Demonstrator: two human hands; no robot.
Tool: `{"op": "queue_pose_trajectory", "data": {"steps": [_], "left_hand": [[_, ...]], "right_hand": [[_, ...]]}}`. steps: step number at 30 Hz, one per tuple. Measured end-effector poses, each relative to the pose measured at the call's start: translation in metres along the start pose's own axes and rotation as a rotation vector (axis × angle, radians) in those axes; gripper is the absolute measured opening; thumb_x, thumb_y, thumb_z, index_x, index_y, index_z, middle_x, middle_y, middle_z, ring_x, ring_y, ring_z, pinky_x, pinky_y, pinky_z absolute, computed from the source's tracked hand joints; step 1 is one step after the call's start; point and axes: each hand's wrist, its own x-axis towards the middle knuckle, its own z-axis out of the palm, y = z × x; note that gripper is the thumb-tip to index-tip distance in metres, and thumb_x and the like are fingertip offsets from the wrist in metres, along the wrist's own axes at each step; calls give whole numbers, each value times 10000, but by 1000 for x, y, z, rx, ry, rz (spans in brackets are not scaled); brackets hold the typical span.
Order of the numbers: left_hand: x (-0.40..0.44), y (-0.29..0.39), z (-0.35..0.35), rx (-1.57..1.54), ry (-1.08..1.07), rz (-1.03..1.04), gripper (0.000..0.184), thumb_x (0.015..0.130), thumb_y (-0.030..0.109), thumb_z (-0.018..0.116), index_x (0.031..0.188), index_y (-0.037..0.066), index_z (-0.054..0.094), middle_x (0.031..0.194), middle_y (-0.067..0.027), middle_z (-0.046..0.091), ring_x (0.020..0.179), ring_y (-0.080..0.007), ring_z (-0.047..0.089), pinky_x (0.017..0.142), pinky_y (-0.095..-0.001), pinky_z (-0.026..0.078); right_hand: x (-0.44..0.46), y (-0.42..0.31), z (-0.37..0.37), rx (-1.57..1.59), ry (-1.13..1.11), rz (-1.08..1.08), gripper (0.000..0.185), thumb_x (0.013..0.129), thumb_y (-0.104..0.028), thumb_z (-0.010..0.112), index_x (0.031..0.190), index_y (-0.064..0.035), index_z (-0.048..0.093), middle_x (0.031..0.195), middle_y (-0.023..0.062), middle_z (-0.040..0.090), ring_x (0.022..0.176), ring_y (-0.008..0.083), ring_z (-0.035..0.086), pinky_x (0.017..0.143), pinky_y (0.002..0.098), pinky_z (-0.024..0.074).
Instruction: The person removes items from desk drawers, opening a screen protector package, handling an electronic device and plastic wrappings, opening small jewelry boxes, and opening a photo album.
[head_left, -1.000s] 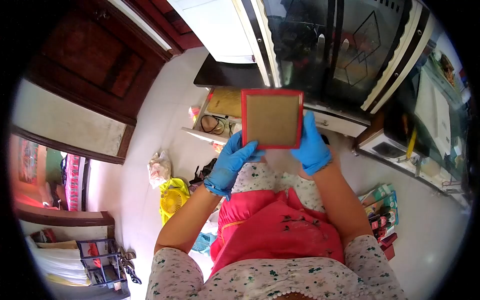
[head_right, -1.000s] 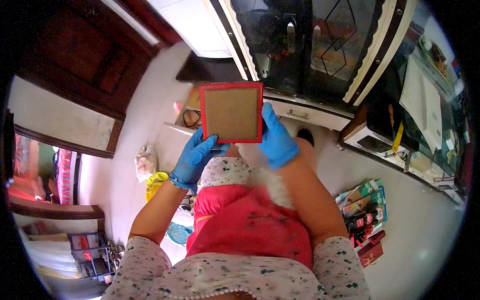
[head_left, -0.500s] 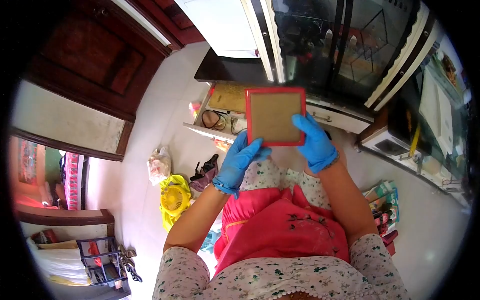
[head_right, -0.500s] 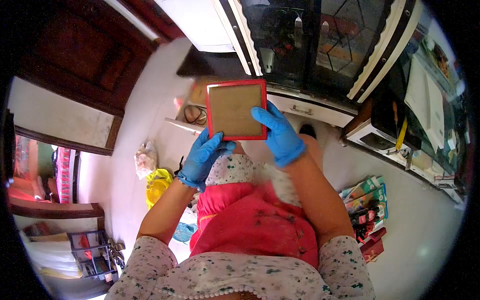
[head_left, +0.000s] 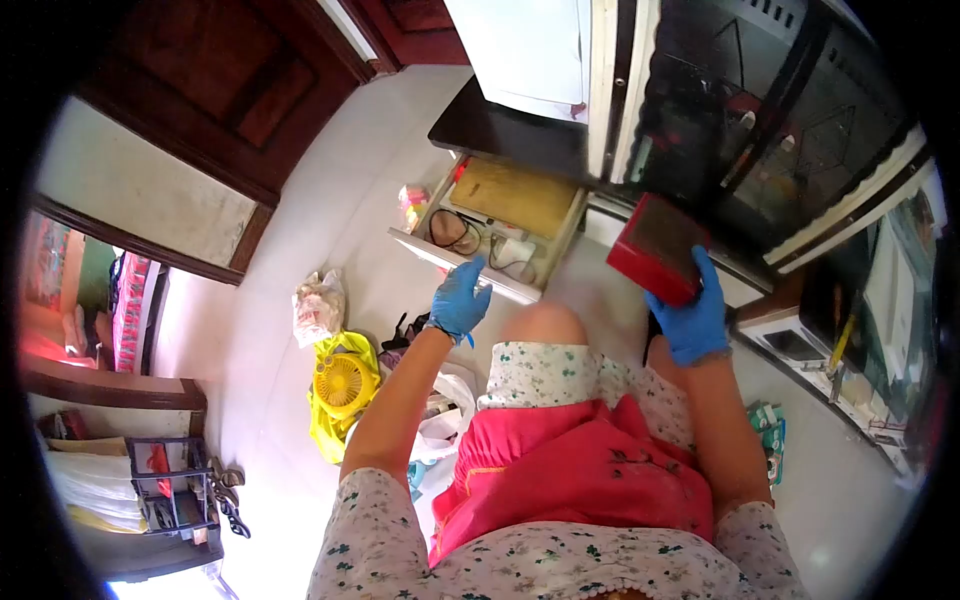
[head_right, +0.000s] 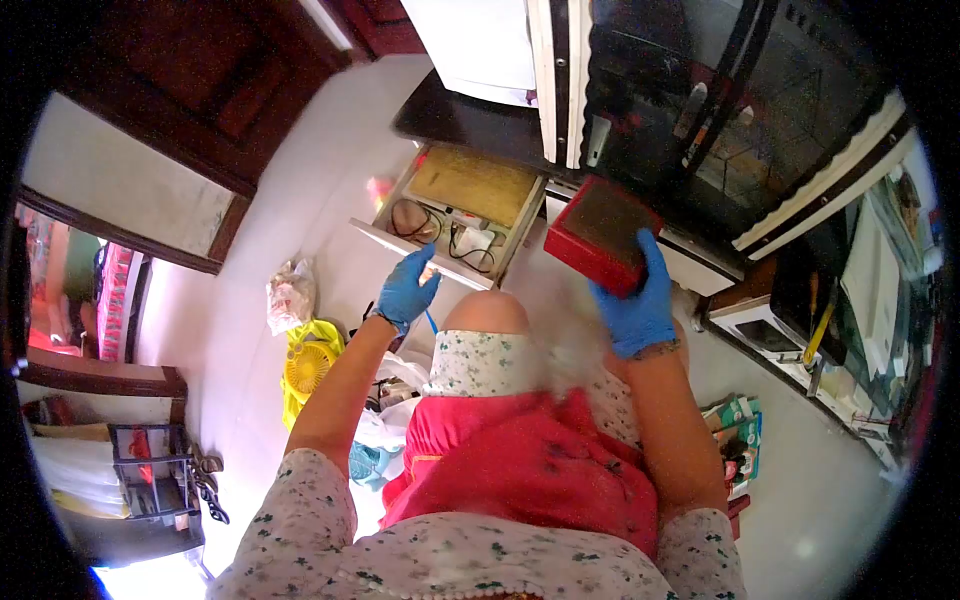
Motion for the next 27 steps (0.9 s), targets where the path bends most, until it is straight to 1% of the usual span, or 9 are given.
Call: {"op": "queue_pose_trajectory", "data": {"steps": [1,4,7,8,11,12,14,17,27], "left_hand": [[0,-4,3,-5,-1,-5,554,818,228,581,1303,43,390,1241,-172,490,1160,-295,465,967,-390,368],[6,-14,18,427,-224,136,671,770,248,577,1360,78,305,1386,-157,329,1288,-325,295,1054,-498,201],[19,-14,39,534,-232,183,722,780,279,591,1385,72,258,1367,-170,358,1285,-331,305,1048,-498,214],[25,-16,46,547,-221,200,657,782,295,590,1349,84,334,1327,-147,406,1285,-321,309,1050,-514,195],[43,-13,59,511,-287,168,464,781,291,594,1194,103,498,1174,-122,524,1195,-303,420,1035,-505,229],[46,-14,59,504,-289,165,464,781,291,594,1194,103,498,1174,-122,524,1195,-303,420,1035,-505,229],[51,-15,53,502,-355,187,286,772,279,601,1005,117,575,985,-93,589,1038,-281,526,976,-480,304],[54,-23,57,493,-301,290,244,757,267,609,950,119,580,899,-86,599,927,-274,563,902,-449,357],[48,-23,42,459,-284,326,359,759,268,611,1077,109,565,951,-86,597,959,-264,539,938,-422,339]], "right_hand": [[4,0,-3,-48,-12,-6,405,811,-281,627,1153,-93,520,1133,92,568,1032,263,542,848,403,471],[9,5,-3,-117,1,0,417,803,-264,636,1159,-88,509,1156,96,549,1053,271,523,875,419,460],[13,7,1,-172,59,-3,426,798,-275,643,1163,-101,509,1159,89,548,1055,266,521,868,418,460],[16,8,2,-204,93,-17,430,795,-280,646,1165,-109,508,1160,87,548,1055,264,521,867,419,460],[28,9,-2,-211,73,-4,429,795,-284,646,1167,-119,509,1164,82,547,1058,260,520,866,415,460],[29,10,-2,-218,78,-2,429,795,-284,646,1167,-119,509,1164,82,547,1058,260,520,866,415,460],[31,13,0,-226,84,7,430,797,-282,646,1168,-116,505,1159,85,545,1056,260,521,860,412,466],[35,16,2,-253,129,-7,430,802,-280,643,1171,-113,498,1147,90,545,1051,261,522,862,412,467],[40,18,1,-230,91,15,446,808,-260,637,1190,-91,481,1158,106,534,1060,273,516,884,411,457]]}}
